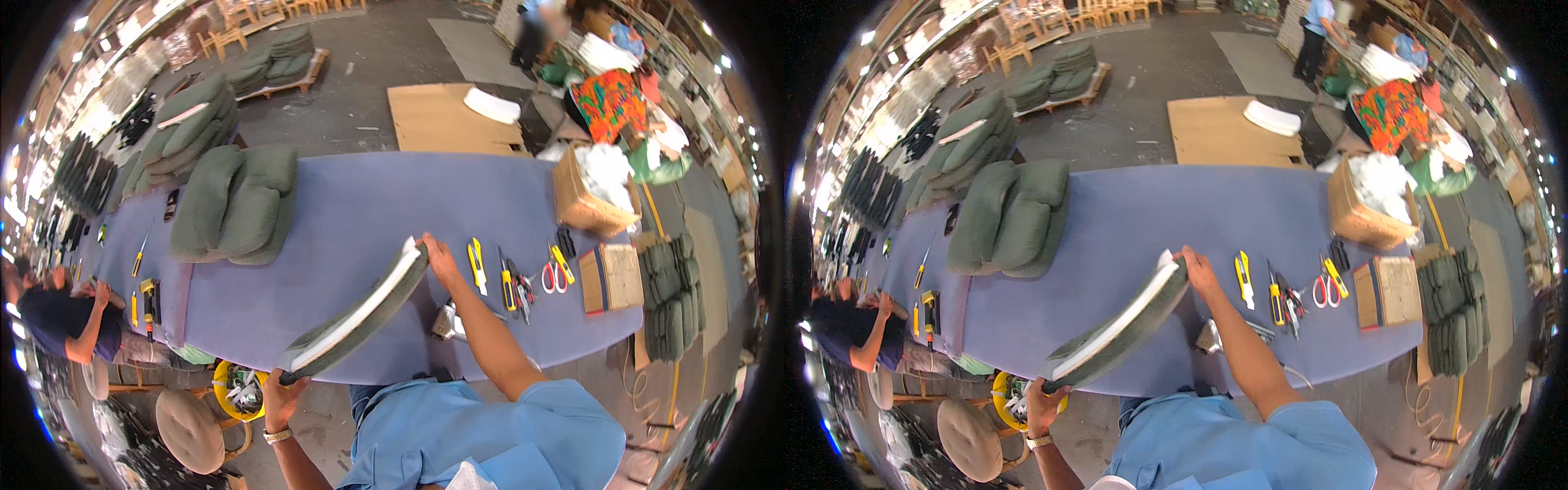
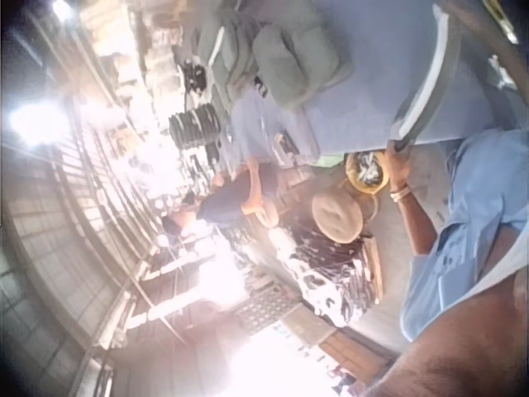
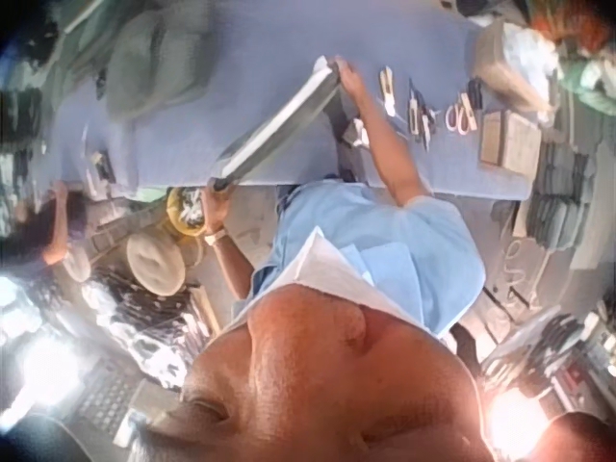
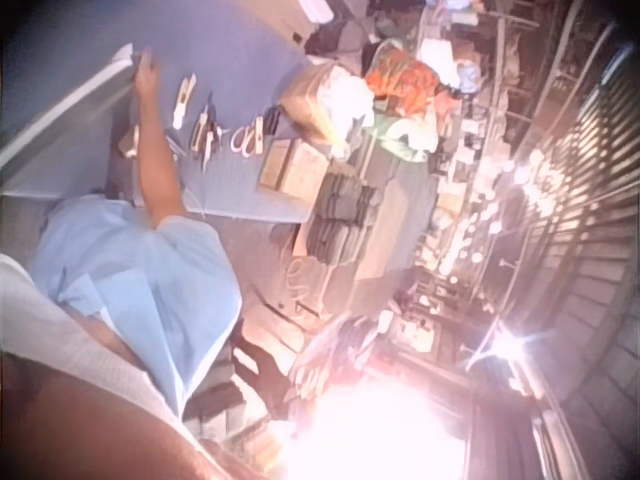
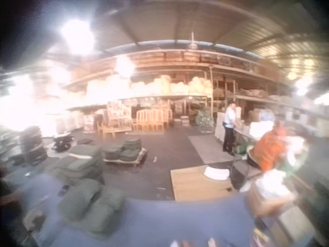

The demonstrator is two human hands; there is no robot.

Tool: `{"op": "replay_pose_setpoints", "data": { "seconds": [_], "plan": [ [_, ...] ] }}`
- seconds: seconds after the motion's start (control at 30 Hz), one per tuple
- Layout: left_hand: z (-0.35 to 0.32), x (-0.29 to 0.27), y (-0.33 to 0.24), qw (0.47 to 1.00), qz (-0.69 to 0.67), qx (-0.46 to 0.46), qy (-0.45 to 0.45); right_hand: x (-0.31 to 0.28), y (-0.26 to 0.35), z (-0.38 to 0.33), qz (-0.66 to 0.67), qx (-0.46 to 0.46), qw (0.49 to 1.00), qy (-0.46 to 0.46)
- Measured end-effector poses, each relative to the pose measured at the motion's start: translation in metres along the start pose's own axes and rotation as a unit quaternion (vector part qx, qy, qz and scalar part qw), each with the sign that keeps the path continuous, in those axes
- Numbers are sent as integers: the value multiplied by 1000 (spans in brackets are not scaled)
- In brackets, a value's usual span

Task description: The person repeatedly picks up green fabric-covered cushions, opens the zipper, and inspects the interior foam. They handle multiple cushions one at a time, turning them over and checking the seams and zipper closure.

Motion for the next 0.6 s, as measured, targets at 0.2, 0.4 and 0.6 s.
{"op": "replay_pose_setpoints", "data": {
  "seconds": [0.2,0.4,0.6],
  "plan": [
    [9,6,22,999,51,-10,17,2,-19,4,9,-2,1000,21],
    [12,4,25,999,30,13,16,4,-4,-1,29,-16,999,21],
    [15,6,34,999,20,-7,47,1,-7,-1,25,-30,999,-10]
  ]
}}
Point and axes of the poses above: each hand's wrist, its own z-axis towards the middle knuckle, its own x-axis out of the palm, y = z × x, the point moved 10 cm from there along z, towards the middle knuckle, and after that the axes turned 12 degrees about -x, right-handed, at the moved point
